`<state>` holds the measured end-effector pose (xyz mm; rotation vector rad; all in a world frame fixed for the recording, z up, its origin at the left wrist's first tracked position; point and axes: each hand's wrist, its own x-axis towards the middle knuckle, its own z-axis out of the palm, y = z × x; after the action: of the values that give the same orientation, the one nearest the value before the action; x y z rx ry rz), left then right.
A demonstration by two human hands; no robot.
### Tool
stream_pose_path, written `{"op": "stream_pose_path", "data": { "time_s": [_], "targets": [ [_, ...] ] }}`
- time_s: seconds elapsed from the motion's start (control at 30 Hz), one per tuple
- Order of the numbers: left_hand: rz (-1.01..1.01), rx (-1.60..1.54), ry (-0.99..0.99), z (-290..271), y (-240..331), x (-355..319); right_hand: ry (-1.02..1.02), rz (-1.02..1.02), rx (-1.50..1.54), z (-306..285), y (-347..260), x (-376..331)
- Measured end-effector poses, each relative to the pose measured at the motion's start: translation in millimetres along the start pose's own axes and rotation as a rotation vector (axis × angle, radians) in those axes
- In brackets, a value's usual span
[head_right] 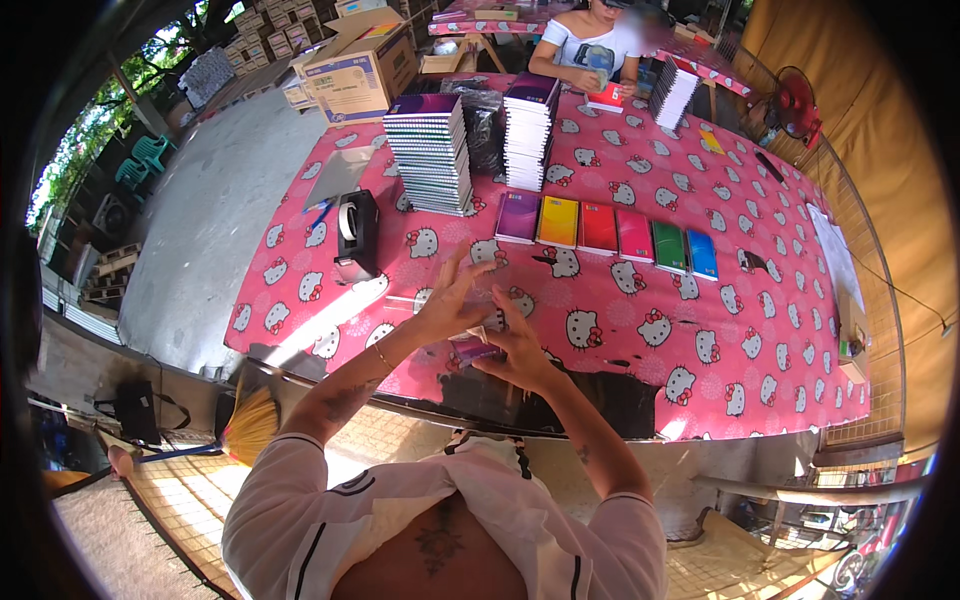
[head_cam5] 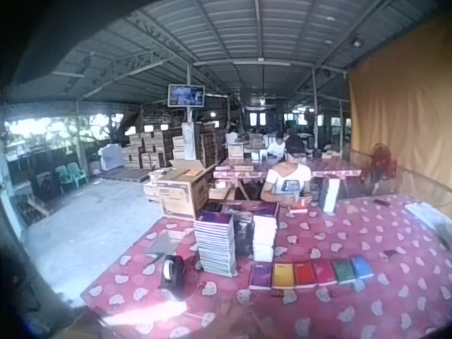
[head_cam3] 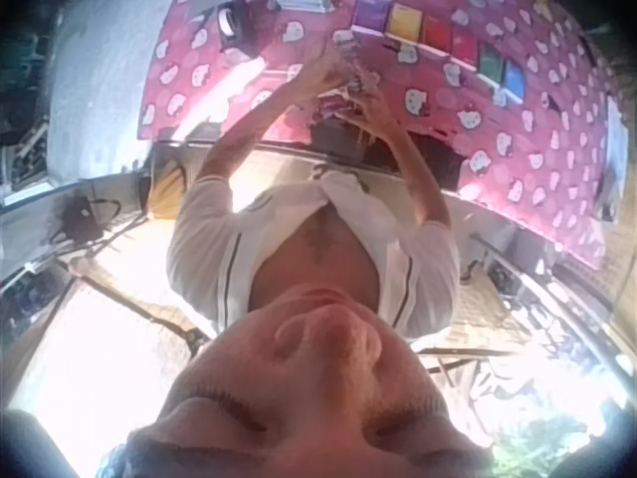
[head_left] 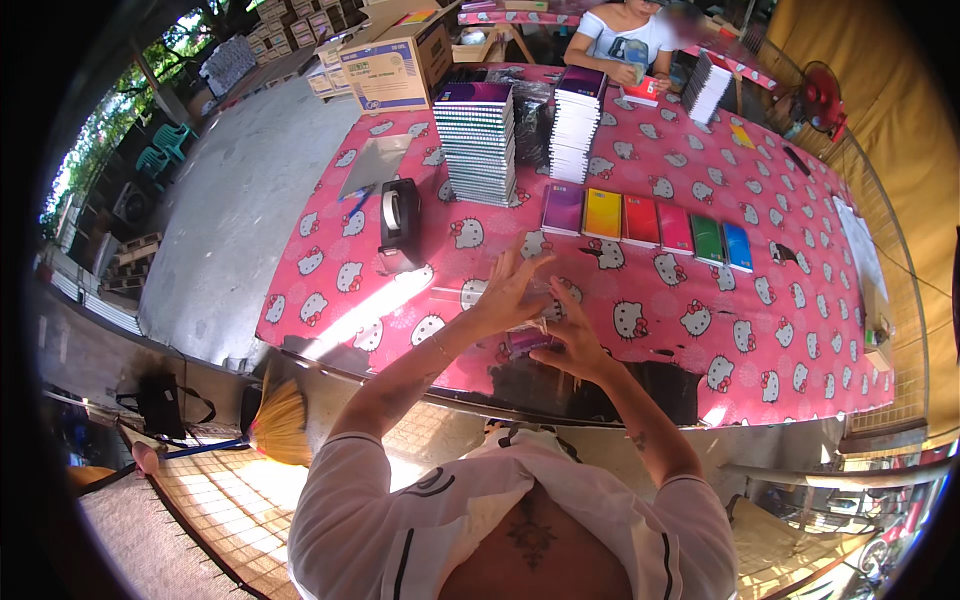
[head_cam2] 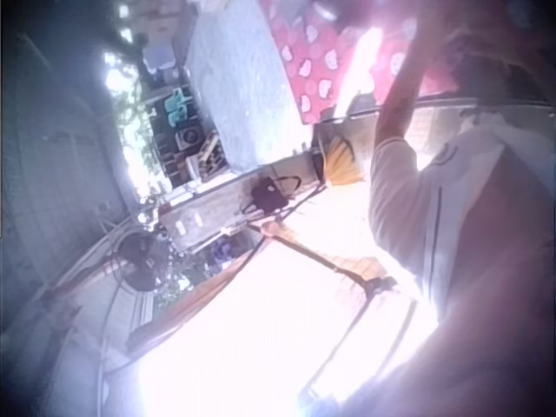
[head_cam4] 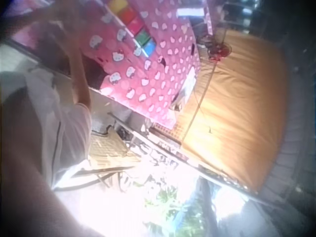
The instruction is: The person places colorful notepads into clear plastic bags, uses a tape dispenser to seal the bags, and stacks the finished items on a table.
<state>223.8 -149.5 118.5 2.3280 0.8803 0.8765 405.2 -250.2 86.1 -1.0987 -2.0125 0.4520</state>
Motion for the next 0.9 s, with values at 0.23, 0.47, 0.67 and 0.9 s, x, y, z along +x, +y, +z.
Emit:
{"op": "stream_pose_path", "data": {
  "time_s": [0.23,0.47,0.67,0.9],
  "targets": [
    [-0.471,-0.74,-0.27,-3.6,-48.7,-30.3,0.121,0.57,0.885,2.5,43.2,26.6],
    [-0.004,-0.05,-0.273,-32.5,1.7,-43.4,-0.087,0.118,0.479,-27.5,9.4,32.2],
    [0.265,0.38,-0.087,-14.7,22.8,-62.0,0.011,-0.025,0.067,-15.1,13.2,5.6],
    [-0.089,0.176,-0.186,-20.0,13.6,-37.9,0.042,0.371,0.329,-2.2,-6.8,11.7]
  ]
}}
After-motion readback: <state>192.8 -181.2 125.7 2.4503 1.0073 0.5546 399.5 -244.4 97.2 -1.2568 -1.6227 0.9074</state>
